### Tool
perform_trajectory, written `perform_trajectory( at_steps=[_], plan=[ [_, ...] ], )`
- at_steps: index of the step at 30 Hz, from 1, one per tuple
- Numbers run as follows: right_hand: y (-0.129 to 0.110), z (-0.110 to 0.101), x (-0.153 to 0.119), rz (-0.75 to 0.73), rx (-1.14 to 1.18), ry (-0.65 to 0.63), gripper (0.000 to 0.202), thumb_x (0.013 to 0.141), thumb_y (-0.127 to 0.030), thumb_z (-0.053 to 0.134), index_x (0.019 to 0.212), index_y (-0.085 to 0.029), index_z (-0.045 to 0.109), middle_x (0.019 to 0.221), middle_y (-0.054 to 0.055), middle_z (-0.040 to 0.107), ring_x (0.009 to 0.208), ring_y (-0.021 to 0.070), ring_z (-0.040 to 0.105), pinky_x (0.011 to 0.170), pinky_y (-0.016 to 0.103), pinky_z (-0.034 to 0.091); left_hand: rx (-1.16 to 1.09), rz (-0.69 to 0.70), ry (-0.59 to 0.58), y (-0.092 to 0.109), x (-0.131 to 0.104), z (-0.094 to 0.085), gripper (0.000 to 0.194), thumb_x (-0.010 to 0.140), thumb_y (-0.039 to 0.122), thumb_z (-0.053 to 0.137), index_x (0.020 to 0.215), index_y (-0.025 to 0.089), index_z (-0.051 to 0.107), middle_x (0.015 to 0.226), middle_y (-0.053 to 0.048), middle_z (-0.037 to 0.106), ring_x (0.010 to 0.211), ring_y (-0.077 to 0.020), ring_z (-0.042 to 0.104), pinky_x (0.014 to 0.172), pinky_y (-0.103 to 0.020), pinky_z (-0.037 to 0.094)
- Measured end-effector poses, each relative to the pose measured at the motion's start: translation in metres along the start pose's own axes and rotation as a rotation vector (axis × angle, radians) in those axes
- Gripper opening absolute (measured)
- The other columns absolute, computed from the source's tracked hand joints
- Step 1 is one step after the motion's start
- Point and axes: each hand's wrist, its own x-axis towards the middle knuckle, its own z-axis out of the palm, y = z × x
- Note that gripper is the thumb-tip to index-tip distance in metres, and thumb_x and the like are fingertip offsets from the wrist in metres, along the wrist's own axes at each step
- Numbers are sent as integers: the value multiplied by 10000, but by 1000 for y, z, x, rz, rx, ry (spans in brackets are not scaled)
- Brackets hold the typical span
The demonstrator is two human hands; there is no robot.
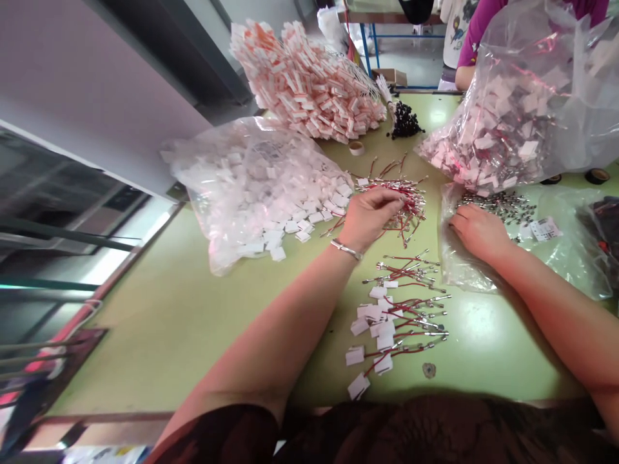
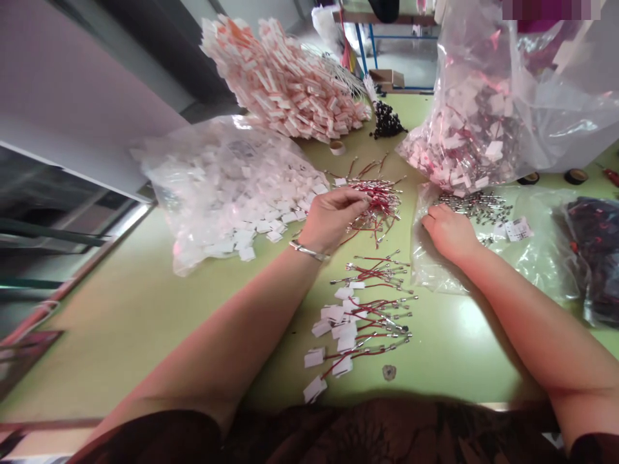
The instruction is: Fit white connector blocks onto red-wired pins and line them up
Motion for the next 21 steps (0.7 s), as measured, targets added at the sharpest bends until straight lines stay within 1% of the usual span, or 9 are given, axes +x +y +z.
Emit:
perform_trajectory(
  at_steps=[3, 6, 7, 9, 11, 13, 16, 18, 21],
  plan=[
    [0, -4, -2, 76, 139, 140, 294, 928, -263, 395, 1008, -164, 659, 1013, 122, 633, 945, 237, 550, 685, 316, 386, -298, -192, 117, -8, 9, -16, 64, 723, 202, 707, 776, 191, 673, 711, 14, 648, 608, -80, 577, 623, -227, 497],
    [2, -7, -3, 212, 315, 223, 286, 920, -283, 403, 1058, -176, 629, 948, 94, 671, 813, 213, 587, 669, 312, 394, -420, -264, 219, -16, 14, -29, 50, 781, 198, 668, 763, 188, 622, 688, 17, 646, 591, -64, 588, 607, -193, 506],
    [2, -7, -3, 239, 361, 223, 281, 916, -284, 408, 1061, -179, 624, 899, 83, 684, 765, 208, 591, 657, 312, 395, -415, -284, 200, -16, 14, -30, 61, 809, 207, 641, 762, 183, 611, 714, 3, 664, 608, -67, 602, 610, -194, 510],
    [1, -7, -3, 219, 426, 219, 268, 905, -284, 425, 1047, -186, 631, 863, 71, 700, 746, 210, 605, 661, 315, 407, -299, -312, 77, -13, 10, -25, 95, 835, 225, 612, 760, 168, 620, 761, -32, 694, 610, -77, 609, 582, -200, 503],
    [0, -7, -3, 141, 458, 233, 258, 896, -267, 439, 1021, -189, 650, 918, 79, 708, 811, 218, 624, 711, 326, 432, -90, -252, -37, -5, 5, -15, 101, 815, 225, 634, 753, 149, 657, 747, -44, 700, 587, -85, 593, 551, -208, 479],
    [-2, -7, -3, 84, 481, 253, 250, 887, -245, 453, 1003, -190, 668, 959, 83, 709, 864, 222, 634, 759, 338, 450, 43, -99, -36, 6, 2, -6, 77, 789, 210, 656, 760, 146, 686, 730, -34, 697, 624, -99, 599, 596, -223, 480],
    [-6, -8, -6, 80, 570, 302, 233, 875, -235, 488, 992, -199, 686, 948, 65, 715, 863, 208, 644, 779, 339, 472, -8, 52, 45, 22, 1, -4, 82, 820, 201, 608, 781, 159, 667, 771, -23, 693, 739, -114, 625, 725, -246, 493],
    [-12, -11, -8, 98, 676, 337, 209, 866, -249, 521, 971, -208, 697, 918, 46, 723, 829, 191, 654, 761, 325, 486, -69, 47, 51, 31, -2, -6, 108, 860, 196, 548, 787, 167, 623, 723, -6, 658, 716, -101, 613, 720, -238, 485],
    [-23, -16, -10, 120, 800, 350, 186, 864, -277, 542, 933, -223, 707, 867, 23, 728, 769, 171, 661, 720, 312, 500, -42, -86, -108, 40, -16, -2, 137, 909, 204, 461, 849, 185, 583, 581, 39, 528, 529, -79, 502, 554, -209, 426]
  ],
)
